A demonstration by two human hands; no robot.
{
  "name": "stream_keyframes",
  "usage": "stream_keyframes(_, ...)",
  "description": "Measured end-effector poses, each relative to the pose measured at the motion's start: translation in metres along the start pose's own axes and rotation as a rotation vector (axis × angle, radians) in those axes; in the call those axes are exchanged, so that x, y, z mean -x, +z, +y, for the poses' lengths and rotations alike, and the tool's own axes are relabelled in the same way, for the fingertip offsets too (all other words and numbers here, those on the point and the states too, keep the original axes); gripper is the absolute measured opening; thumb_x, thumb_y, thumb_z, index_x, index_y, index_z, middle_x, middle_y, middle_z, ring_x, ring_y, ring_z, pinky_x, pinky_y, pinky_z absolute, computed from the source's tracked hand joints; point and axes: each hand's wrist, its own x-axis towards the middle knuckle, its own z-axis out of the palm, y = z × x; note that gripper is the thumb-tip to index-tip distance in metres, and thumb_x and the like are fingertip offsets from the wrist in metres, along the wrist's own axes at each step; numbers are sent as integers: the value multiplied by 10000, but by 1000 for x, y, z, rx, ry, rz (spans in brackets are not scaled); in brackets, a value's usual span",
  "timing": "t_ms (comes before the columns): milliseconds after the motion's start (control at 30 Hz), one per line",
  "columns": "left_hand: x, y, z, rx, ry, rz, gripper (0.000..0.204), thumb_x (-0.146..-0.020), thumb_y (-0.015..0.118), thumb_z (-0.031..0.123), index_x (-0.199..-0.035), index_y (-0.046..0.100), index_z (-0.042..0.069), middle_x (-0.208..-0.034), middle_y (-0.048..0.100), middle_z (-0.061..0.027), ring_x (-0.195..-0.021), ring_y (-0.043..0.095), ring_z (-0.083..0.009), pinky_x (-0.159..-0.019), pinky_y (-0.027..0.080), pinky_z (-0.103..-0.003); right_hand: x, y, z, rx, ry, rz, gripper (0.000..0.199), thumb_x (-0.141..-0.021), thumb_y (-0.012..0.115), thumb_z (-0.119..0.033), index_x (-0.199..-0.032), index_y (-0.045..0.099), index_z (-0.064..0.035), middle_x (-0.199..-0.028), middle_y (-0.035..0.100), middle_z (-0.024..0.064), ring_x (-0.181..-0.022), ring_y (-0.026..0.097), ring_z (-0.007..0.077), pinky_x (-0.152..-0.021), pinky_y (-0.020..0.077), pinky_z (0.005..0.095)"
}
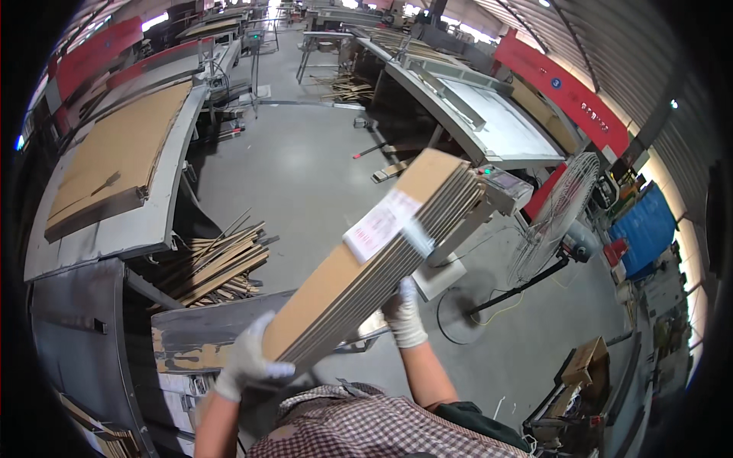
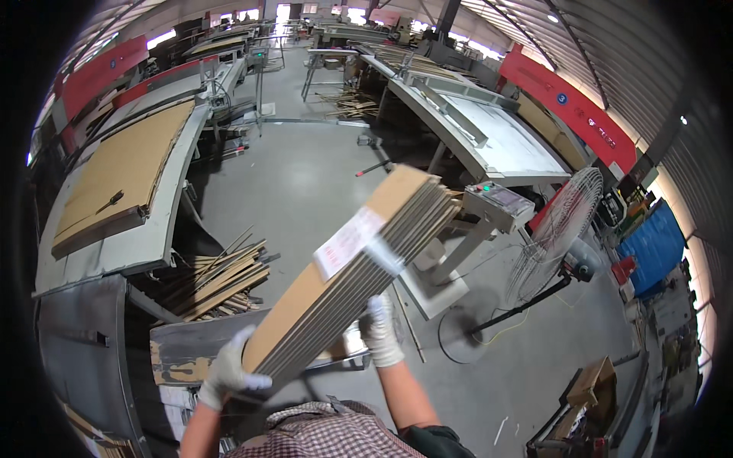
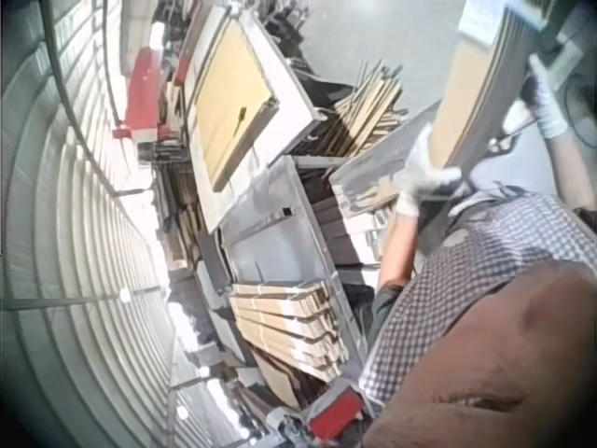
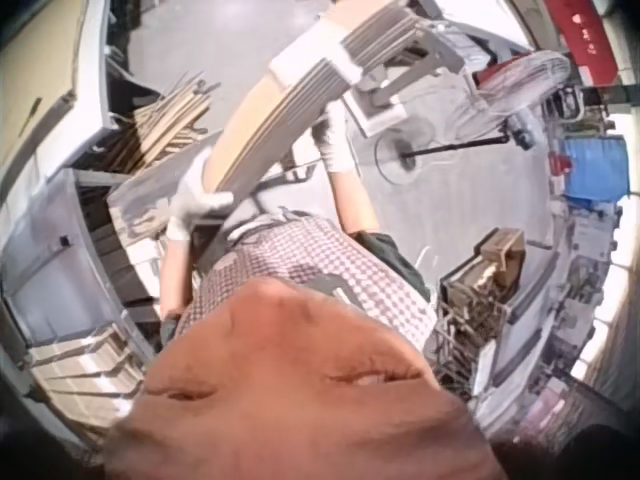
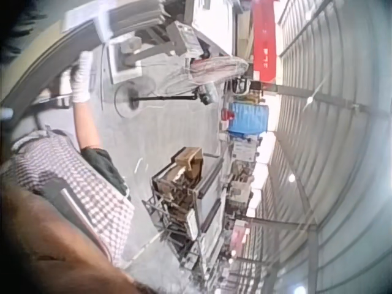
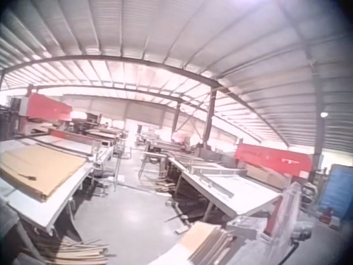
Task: Wrapping bundles of wooden or composite slats in cardboard and securing them with tape using a manual dispenser.
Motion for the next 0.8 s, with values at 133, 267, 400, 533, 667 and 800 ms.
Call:
stream_keyframes(133,91,19,-15,97,-146,218,991,-648,919,350,-1435,451,-29,-1344,597,-193,-1261,571,-298,-1074,440,-397,35,78,39,441,286,-602,785,-730,849,-178,-1388,483,44,-1218,602,119,-1099,579,199,-955,478,323)
stream_keyframes(267,137,64,-47,251,-326,473,934,-690,889,345,-1433,453,-17,-1329,605,-179,-1260,574,-289,-1080,436,-401,145,132,116,197,418,-893,891,-743,864,-285,-1455,400,-15,-1369,513,187,-1246,519,314,-1091,397,421)
stream_keyframes(400,176,87,-61,279,-331,652,878,-733,858,339,-1432,455,-4,-1314,613,-165,-1258,577,-279,-1087,433,-404,196,124,180,477,785,-1253,813,-856,709,-478,-1457,416,-15,-1357,542,208,-1265,531,337,-1083,405,453)
stream_keyframes(533,268,96,-72,109,-256,796,821,-775,828,334,-1431,457,8,-1299,621,-152,-1256,580,-270,-1094,429,-407,223,135,193,746,248,-1537,901,-756,750,-531,-1427,450,-9,-1322,548,235,-1244,527,355,-1060,405,474)
stream_keyframes(667,320,129,-47,374,-263,906,771,-795,813,303,-1417,449,30,-1315,600,-143,-1262,564,-291,-1132,380,-434,234,122,207,817,648,-1489,1101,-541,902,-498,-1426,455,-19,-1259,557,259,-1139,551,416,-995,416,507)
stream_keyframes(800,343,125,-34,188,-101,992,761,-785,823,281,-1383,413,53,-1300,562,-201,-1229,548,-389,-1138,347,-544,256,112,205,760,569,-1433,851,-655,867,-361,-1357,496,-59,-1217,615,235,-1091,603,437,-984,451,543)
